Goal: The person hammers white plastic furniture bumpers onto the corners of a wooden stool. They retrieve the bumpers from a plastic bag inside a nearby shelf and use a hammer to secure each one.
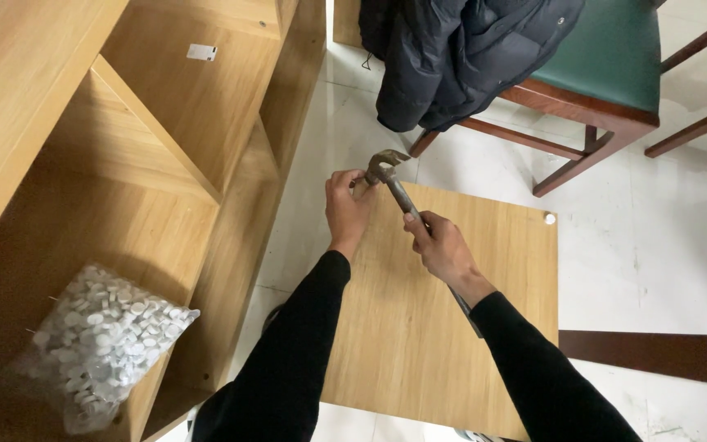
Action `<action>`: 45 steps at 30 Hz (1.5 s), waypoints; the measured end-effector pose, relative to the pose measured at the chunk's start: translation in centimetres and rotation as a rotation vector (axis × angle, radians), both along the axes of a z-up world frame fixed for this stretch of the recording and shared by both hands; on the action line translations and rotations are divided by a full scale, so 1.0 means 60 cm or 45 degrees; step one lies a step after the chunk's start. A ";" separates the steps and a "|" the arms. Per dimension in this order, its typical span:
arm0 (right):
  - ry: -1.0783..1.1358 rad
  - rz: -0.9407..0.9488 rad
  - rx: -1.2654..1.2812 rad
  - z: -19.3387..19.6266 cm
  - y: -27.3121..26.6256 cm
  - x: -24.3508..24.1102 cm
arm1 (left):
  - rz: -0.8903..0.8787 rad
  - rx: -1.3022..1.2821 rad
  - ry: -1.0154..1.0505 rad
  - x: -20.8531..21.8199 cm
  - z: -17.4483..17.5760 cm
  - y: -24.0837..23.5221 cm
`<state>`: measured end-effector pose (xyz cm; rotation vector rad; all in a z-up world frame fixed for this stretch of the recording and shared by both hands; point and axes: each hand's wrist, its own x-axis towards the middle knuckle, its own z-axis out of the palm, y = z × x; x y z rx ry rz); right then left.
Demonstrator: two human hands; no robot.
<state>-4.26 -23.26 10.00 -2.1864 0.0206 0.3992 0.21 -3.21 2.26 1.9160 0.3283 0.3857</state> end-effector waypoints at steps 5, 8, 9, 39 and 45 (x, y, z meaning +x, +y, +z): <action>-0.016 0.022 -0.011 -0.012 -0.006 0.003 | -0.010 -0.017 -0.029 0.005 -0.009 0.004; -0.023 0.034 -0.024 -0.012 -0.004 0.010 | 0.001 0.000 -0.033 0.000 -0.005 -0.001; -0.023 0.034 -0.024 -0.008 -0.003 0.009 | 0.002 0.000 -0.033 0.003 -0.009 0.000; -0.074 0.087 -0.179 0.043 0.008 0.007 | 0.001 0.011 0.017 0.014 -0.022 0.005; -0.060 0.138 -0.243 0.048 0.004 0.017 | -0.010 0.011 0.000 0.006 -0.002 -0.001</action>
